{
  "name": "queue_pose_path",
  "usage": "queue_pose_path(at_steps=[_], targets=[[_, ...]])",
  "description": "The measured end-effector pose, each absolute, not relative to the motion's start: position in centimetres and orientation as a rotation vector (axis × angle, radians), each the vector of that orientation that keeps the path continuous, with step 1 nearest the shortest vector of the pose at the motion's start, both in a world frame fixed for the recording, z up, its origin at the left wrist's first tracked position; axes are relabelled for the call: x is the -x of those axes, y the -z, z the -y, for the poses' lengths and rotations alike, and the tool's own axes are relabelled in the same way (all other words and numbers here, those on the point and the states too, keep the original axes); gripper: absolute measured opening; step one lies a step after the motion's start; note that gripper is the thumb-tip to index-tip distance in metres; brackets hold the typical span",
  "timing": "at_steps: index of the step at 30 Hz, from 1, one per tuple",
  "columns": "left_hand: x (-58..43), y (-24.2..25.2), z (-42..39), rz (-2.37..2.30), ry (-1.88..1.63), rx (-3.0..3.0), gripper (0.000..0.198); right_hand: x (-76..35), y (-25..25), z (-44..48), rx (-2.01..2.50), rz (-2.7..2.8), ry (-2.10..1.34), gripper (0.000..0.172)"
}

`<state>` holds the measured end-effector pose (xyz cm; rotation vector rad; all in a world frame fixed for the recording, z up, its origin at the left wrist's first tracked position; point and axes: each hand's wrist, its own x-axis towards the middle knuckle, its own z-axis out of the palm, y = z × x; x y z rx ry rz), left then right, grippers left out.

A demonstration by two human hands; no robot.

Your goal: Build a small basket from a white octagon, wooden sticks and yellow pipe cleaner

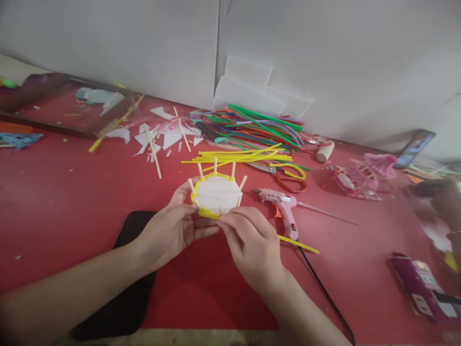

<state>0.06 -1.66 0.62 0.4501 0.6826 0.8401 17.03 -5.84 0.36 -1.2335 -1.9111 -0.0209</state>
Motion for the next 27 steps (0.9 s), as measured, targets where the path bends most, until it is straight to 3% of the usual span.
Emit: queue_pose_path(at_steps=[20, 27], targets=[[0.14, -0.44, 1.71, -0.580, -0.908, -0.398, 0.085, -17.07, -0.05, 5.81, 1.393, 1.714, -0.253, 0.014], [0.00, -0.20, 1.91, -0.493, -0.834, -0.323, 0.050, -17.63, -0.29, 5.91, 1.440, 1.618, -0.360, 0.010]])
